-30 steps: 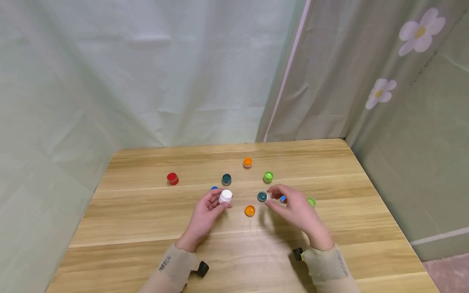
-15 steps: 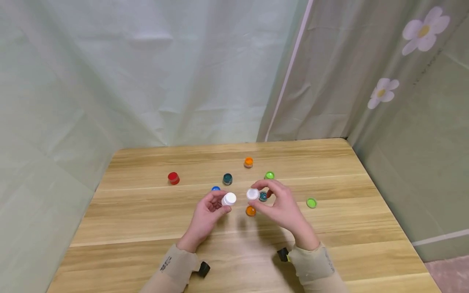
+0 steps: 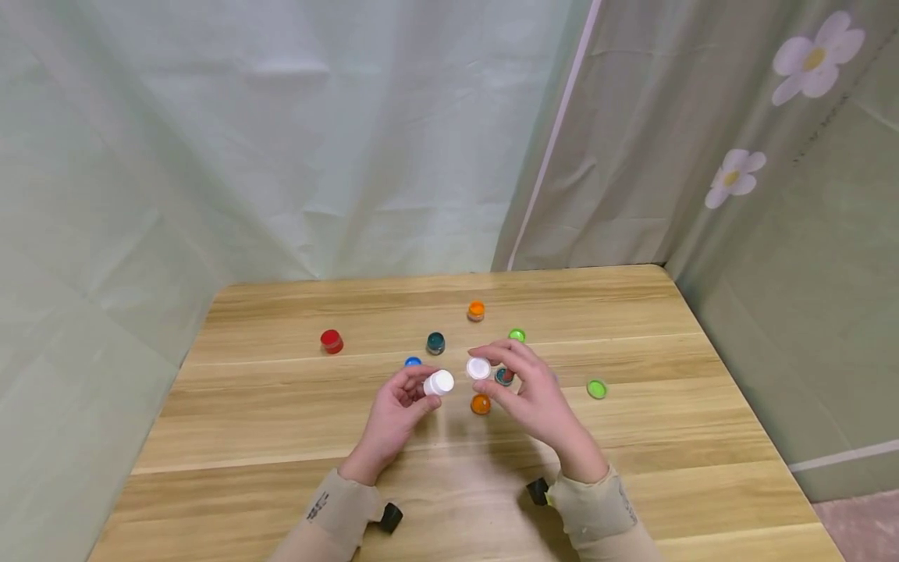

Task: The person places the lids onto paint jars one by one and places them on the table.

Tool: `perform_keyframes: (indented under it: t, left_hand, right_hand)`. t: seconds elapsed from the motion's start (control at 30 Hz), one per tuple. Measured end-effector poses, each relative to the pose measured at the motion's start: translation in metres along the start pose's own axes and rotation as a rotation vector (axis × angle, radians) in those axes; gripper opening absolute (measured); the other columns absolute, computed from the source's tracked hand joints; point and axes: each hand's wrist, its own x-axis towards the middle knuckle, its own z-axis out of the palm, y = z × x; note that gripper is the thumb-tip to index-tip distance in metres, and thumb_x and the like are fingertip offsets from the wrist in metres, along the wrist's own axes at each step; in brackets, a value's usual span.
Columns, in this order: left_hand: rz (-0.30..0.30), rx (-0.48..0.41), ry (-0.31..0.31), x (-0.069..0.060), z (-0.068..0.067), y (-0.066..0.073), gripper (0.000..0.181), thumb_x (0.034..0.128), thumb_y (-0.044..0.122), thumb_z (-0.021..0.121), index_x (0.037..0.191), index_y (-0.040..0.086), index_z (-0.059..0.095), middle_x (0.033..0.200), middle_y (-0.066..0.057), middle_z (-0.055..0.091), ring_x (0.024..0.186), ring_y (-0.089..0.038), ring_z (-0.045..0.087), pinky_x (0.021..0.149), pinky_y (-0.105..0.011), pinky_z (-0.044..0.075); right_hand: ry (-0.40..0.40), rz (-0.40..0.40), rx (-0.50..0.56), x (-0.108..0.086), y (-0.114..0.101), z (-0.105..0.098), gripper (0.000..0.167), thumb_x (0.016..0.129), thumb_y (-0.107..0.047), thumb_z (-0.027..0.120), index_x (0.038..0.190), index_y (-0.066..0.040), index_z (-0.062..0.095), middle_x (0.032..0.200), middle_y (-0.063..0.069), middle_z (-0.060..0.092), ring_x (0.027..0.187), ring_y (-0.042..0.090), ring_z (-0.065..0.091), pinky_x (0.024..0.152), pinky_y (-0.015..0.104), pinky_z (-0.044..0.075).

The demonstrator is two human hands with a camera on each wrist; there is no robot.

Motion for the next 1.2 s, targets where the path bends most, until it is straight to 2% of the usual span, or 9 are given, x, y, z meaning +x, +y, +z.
perform_keyframes:
  t: [0.07, 0.23, 0.5, 0.6, 0.73, 1.03, 1.2]
  left_hand:
    - [0.000, 0.001, 0.000, 0.000, 0.000, 0.000, 0.040, 0.0959, 0.003, 0.079, 0.133, 0.000, 0.065, 0.121, -0.007, 0.077, 0.099, -0.020, 0.065, 0.087, -0.027, 0.055]
    - [0.011, 0.010, -0.005, -0.002, -0.001, 0.000, 0.037, 0.0953, 0.007, 0.081, 0.130, 0.001, 0.067, 0.117, -0.005, 0.076, 0.097, -0.020, 0.064, 0.086, -0.027, 0.055]
    - [0.029, -0.008, -0.018, -0.003, 0.000, 0.003, 0.035, 0.0962, 0.004, 0.079, 0.129, 0.000, 0.067, 0.115, -0.007, 0.072, 0.098, -0.019, 0.064, 0.085, -0.028, 0.057]
    - [0.031, -0.015, -0.022, -0.004, 0.001, 0.005, 0.035, 0.0959, 0.003, 0.079, 0.128, -0.001, 0.067, 0.115, -0.006, 0.073, 0.098, -0.019, 0.065, 0.085, -0.029, 0.058]
    - [0.038, -0.025, -0.029, -0.005, 0.003, 0.007, 0.035, 0.0956, 0.003, 0.079, 0.128, -0.003, 0.066, 0.116, -0.004, 0.073, 0.099, -0.019, 0.066, 0.085, -0.029, 0.058]
    - [0.047, -0.043, -0.049, -0.005, 0.006, 0.010, 0.036, 0.0958, 0.005, 0.080, 0.128, -0.004, 0.066, 0.117, -0.003, 0.072, 0.100, -0.018, 0.065, 0.086, -0.028, 0.057]
    - [0.048, -0.042, -0.056, -0.006, 0.006, 0.009, 0.036, 0.0961, 0.006, 0.080, 0.128, -0.004, 0.066, 0.119, -0.004, 0.072, 0.100, -0.019, 0.065, 0.087, -0.028, 0.057]
  right_hand:
    - [-0.008, 0.002, 0.007, 0.000, 0.000, 0.001, 0.040, 0.096, -0.020, 0.082, 0.135, -0.020, 0.073, 0.129, -0.007, 0.068, 0.107, 0.016, 0.061, 0.087, 0.035, 0.052]
    - [-0.039, 0.006, -0.011, 0.000, -0.003, 0.003, 0.043, 0.096, -0.018, 0.083, 0.137, -0.021, 0.072, 0.136, -0.008, 0.069, 0.126, 0.016, 0.062, 0.099, 0.048, 0.054]
    - [-0.063, -0.004, -0.045, 0.001, -0.002, 0.007, 0.040, 0.094, -0.019, 0.085, 0.133, -0.020, 0.075, 0.132, -0.009, 0.071, 0.115, 0.014, 0.063, 0.087, 0.044, 0.057]
    - [-0.076, -0.020, -0.062, 0.001, -0.001, 0.010, 0.040, 0.093, -0.017, 0.086, 0.131, -0.020, 0.075, 0.131, -0.009, 0.071, 0.116, 0.014, 0.063, 0.085, 0.041, 0.057]
    - [-0.099, -0.036, -0.083, 0.001, 0.000, 0.013, 0.041, 0.094, -0.015, 0.085, 0.133, -0.020, 0.075, 0.133, -0.009, 0.071, 0.121, 0.014, 0.063, 0.087, 0.037, 0.058]
    - [-0.096, -0.116, -0.139, 0.000, -0.001, 0.014, 0.042, 0.092, -0.011, 0.085, 0.132, -0.021, 0.076, 0.131, -0.008, 0.072, 0.123, 0.015, 0.063, 0.100, 0.044, 0.055]
    - [-0.093, -0.143, -0.150, 0.000, -0.001, 0.014, 0.042, 0.092, -0.011, 0.086, 0.132, -0.020, 0.076, 0.130, -0.007, 0.073, 0.123, 0.017, 0.063, 0.099, 0.044, 0.054]
